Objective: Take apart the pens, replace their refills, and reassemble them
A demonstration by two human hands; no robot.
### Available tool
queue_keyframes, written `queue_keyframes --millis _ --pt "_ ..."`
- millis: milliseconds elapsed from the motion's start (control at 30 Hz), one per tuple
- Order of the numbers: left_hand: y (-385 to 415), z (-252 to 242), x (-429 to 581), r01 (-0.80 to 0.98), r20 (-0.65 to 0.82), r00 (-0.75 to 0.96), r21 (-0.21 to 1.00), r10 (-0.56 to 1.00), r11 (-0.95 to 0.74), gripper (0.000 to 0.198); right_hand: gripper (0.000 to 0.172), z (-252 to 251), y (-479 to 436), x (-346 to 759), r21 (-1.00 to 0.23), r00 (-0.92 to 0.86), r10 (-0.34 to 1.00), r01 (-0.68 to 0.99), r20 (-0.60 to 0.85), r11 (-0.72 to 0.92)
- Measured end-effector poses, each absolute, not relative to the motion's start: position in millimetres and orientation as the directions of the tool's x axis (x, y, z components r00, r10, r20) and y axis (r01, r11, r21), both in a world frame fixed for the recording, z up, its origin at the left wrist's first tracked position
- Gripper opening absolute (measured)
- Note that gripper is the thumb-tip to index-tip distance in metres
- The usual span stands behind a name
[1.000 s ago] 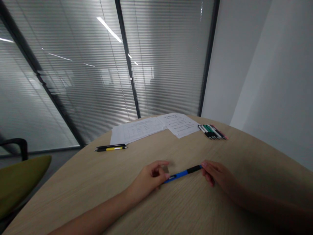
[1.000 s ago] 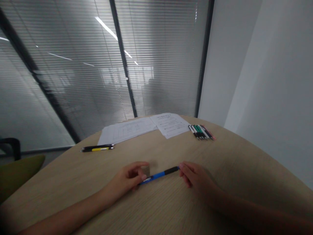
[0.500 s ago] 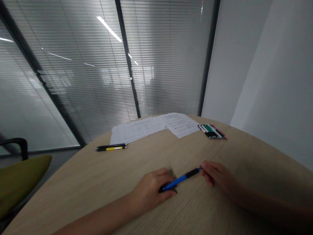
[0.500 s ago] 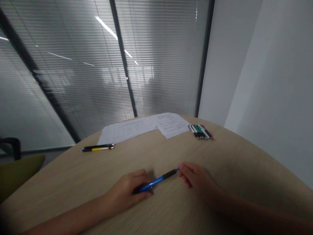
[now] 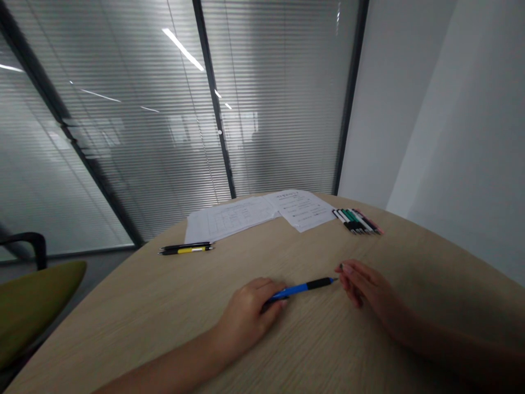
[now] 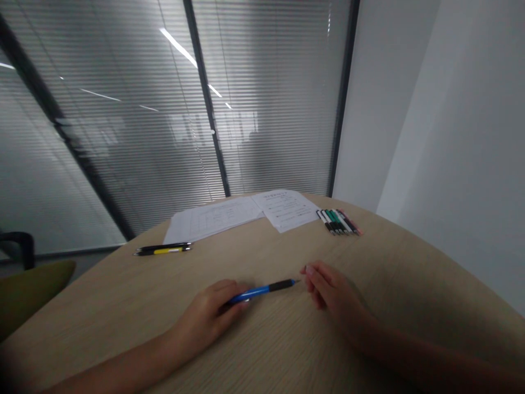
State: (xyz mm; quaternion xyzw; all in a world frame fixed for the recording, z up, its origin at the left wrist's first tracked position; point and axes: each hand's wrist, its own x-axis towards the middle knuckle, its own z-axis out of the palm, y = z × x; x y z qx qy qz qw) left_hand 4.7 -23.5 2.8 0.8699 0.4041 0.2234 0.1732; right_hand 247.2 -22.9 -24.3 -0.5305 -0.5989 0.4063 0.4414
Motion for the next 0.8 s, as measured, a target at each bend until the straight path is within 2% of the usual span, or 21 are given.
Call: queue_keyframes --millis 167,300,367,433,600,700,800 --pt "-23 2 4 0.636 0.238 0.556 0.495 0.796 -0.593 0.023 0.026 -30 -15 250 -0.933 -0.105 0.991 0.342 0.083 0.114" --pt "-23 4 5 0.629 0.240 0.535 0.527 0.810 -0.571 0.023 0.024 -27 -13 255 -0.828 -0.153 0.986 0.543 0.064 0.138" --pt "-23 4 5 0.637 0.223 0.517 0.544 0.826 -0.546 0.021 0.020 -22 -14 260 -0.686 -0.209 0.974 0.696 0.088 0.211" --pt "-22 4 4 0.643 0.212 0.500 0.558 0.840 -0.524 0.020 0.016 -16 -15 265 -0.490 -0.280 0.953 0.818 0.116 0.300" --pt "-20 2 4 0.635 0.226 0.499 0.562 0.837 -0.530 0.020 0.022 -5 -18 276 -0.070 -0.386 0.912 0.915 0.137 0.398" --pt "-20 1 4 0.643 0.228 0.502 0.548 0.834 -0.536 0.019 0.026 -4 -19 277 0.077 -0.422 0.900 0.906 0.109 0.416" --pt "-20 0 4 0.642 0.233 0.515 0.532 0.825 -0.552 0.019 0.034 -4 -20 274 0.123 -0.450 0.890 0.889 0.066 0.441"
